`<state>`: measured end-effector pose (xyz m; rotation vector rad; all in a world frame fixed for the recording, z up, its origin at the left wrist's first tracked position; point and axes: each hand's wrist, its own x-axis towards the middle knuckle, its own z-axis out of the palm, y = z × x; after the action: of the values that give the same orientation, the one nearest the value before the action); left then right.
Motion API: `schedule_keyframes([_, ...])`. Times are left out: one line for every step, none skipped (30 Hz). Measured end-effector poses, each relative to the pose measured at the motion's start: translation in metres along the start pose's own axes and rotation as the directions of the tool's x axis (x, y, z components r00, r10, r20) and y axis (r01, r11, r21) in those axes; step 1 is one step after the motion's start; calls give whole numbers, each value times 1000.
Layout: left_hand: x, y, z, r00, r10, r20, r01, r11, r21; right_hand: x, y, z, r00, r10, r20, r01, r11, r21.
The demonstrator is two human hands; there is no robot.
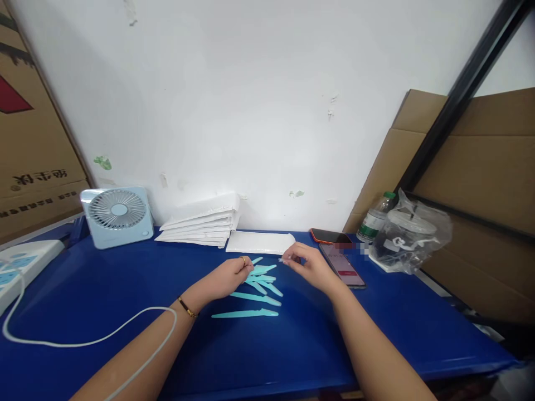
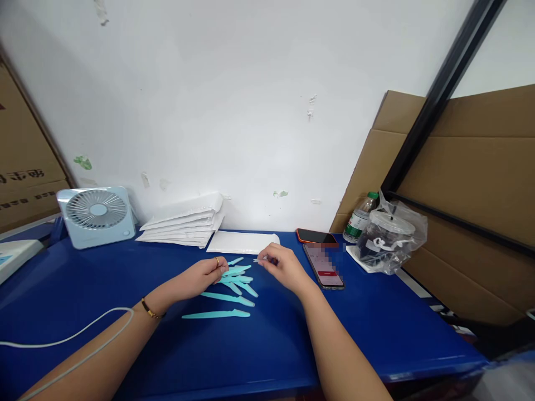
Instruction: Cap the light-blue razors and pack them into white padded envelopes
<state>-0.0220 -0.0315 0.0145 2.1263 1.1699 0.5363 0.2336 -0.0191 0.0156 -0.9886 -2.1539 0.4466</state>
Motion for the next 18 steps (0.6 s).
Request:
schedule_keyframes([0, 0, 0, 1000, -1, -7, 1, 1000, -13, 0, -4, 1, 999, -43, 6, 43, 999, -7])
schedule_keyframes([0, 0, -1, 1000, -3, -11, 3, 1000, -28, 0, -6, 1, 997, -74, 16, 74, 997, -15])
schedule_keyframes([0, 0, -1, 1000, -7, -15, 6, 999, -41, 0, -8, 2, 995, -97, 23, 97, 995, -25])
schedule_keyframes([0, 1, -2, 1000, -9, -16, 8, 999, -51, 0, -8, 4, 993, -112, 28, 113, 993, -37])
schedule_keyframes([0, 1, -2, 1000, -10, -13, 9, 998, -57, 1, -8, 5, 992, -124, 30, 126, 991, -50])
schedule_keyframes([0, 2, -2, 1000, -12, -9, 11, 998, -60, 1, -8, 6, 991, -133, 31, 135, 989, -64])
schedule_keyframes([0, 2, -3, 1000, -13, -5, 12, 998, -61, 1, -7, 7, 989, -143, 33, 145, 987, -75])
schedule_keyframes([1, 2, -3, 1000, -14, -1, 14, 998, -59, 1, -7, 8, 988, -151, 33, 153, 985, -83])
schedule_keyframes([1, 2, -3, 1000, -15, 1, 15, 998, -58, 1, -6, 9, 987, -157, 32, 159, 983, -89])
schedule_keyframes([1, 2, -3, 1000, -17, 3, 17, 998, -57, 1, -6, 9, 986, -164, 26, 166, 982, -95])
schedule_keyframes([1, 2, -3, 1000, -22, 2, 22, 998, -58, 1, -5, 9, 986, -168, 17, 169, 980, -102])
schedule_keyframes([1, 2, -3, 1000, -27, 0, 27, 998, -59, 0, -5, 9, 986, -168, 5, 168, 979, -112])
schedule_keyframes([1, 2, -4, 999, -32, -1, 32, 998, -61, 0, -5, 8, 986, -167, -7, 165, 978, -125])
schedule_keyframes([1, 1, -4, 999, -38, -1, 38, 997, -64, 0, -4, 7, 986, -166, -18, 162, 977, -138])
schedule_keyframes([1, 1, -4, 999, -41, 0, 41, 997, -68, 0, -4, 7, 986, -167, -26, 161, 976, -149])
schedule_keyframes([1, 1, -4, 999, -42, 2, 42, 996, -73, 0, -4, 7, 985, -171, -31, 164, 974, -156])
schedule_keyframes([1, 1, -3, 999, -41, 4, 41, 996, -79, 1, -4, 7, 984, -178, -28, 172, 973, -157])
schedule_keyframes([1, 0, -3, 999, -38, 9, 38, 995, -87, 1, -5, 9, 982, -187, -20, 182, 971, -153])
